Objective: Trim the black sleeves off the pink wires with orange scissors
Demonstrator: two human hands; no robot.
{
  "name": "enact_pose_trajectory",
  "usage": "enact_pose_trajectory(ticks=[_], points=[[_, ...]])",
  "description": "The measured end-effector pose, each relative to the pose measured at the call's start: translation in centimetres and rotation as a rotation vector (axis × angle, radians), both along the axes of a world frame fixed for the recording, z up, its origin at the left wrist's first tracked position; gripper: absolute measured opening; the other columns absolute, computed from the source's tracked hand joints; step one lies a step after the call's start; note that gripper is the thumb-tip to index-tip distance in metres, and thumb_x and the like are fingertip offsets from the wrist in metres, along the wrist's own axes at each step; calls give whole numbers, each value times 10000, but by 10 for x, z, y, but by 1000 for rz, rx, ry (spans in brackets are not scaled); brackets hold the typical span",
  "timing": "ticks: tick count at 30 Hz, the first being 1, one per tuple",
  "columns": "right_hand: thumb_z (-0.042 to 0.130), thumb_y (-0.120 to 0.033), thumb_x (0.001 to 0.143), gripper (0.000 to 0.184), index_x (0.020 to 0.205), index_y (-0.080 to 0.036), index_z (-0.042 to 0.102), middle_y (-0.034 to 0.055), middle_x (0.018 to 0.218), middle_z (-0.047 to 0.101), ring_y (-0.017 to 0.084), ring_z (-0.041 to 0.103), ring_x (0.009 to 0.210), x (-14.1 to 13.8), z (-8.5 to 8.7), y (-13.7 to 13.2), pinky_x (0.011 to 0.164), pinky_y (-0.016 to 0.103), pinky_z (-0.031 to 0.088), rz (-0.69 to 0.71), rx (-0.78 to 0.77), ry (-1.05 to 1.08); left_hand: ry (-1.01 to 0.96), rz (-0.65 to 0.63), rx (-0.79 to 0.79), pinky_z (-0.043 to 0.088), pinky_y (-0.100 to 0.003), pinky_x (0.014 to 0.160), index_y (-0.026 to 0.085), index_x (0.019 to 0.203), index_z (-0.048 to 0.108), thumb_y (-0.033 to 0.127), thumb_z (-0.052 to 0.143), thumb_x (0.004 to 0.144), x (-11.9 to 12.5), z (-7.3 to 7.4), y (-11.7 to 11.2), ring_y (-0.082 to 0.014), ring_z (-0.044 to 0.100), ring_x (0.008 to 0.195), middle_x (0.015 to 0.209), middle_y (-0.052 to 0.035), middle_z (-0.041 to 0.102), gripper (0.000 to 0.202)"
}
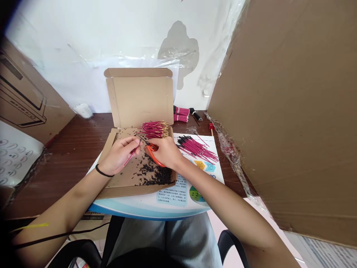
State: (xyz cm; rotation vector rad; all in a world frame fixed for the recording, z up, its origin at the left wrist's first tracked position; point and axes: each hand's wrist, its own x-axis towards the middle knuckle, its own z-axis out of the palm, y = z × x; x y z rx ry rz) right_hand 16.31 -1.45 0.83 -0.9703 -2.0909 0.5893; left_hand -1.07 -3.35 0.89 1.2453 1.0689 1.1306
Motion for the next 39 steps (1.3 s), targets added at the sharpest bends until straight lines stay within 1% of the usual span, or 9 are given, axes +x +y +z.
enact_pose_trajectory(ticks=[8,15,17,20,22,25,30,34,39], points=[[539,-269,802,342,540,-210,328,-70,537,282,85,273,578,2,-1,2,549,231,225,52,-27,-4,7,18,26,330,-242,509,173,639,627,389,730,726,-2,-1,-1,-85,450,504,532,13,559,255],[574,-287,806,333,539,-192,402,-60,540,357,82,314,581,3,0,2,565,232,268,85,-15,8,-20,28,3,334,-221,492,163,667,624,429,813,645,-2,3,-2,-74,459,491,510,34,547,327],[594,-305,800,293,564,-189,464,-57,539,402,83,352,569,3,1,1,558,231,292,69,-107,61,-35,18,1,340,-216,489,164,688,619,448,834,626,-2,1,-2,-74,471,498,531,31,564,361],[635,-373,791,197,732,-193,581,-48,570,529,87,443,520,1,3,1,520,228,358,44,-392,267,-63,-13,1,336,-209,467,168,730,610,492,834,631,-1,-1,-2,-77,489,503,567,18,599,406],[661,-433,782,247,837,-200,600,-31,625,602,93,497,510,-1,4,1,494,229,401,74,-561,423,-85,-28,7,354,-210,467,175,809,624,498,835,637,0,-2,-2,-90,528,528,590,9,631,422],[676,-442,782,264,837,-197,592,-30,627,607,85,511,499,-3,4,0,466,221,415,133,-697,525,-121,-37,34,429,-226,529,184,970,646,482,841,642,1,-2,-2,-120,605,605,627,-4,674,483],[686,-433,804,260,802,-186,605,-42,585,576,69,498,471,-5,4,-1,430,213,374,157,-739,471,-141,-11,92,468,-223,595,177,931,667,481,839,645,1,-4,-1,-98,612,614,640,-2,688,451],[679,-435,821,259,799,-188,607,-43,577,571,71,498,467,-4,5,-2,435,223,371,153,-730,473,-138,-3,107,454,-223,552,181,877,649,459,844,647,2,-5,0,-97,601,591,651,-2,686,410],[684,-430,797,249,788,-193,607,-43,573,565,81,492,475,-4,6,-4,464,237,391,155,-703,447,-86,20,132,418,-212,468,185,899,645,449,830,671,0,-6,0,-98,583,551,661,-10,674,395]])
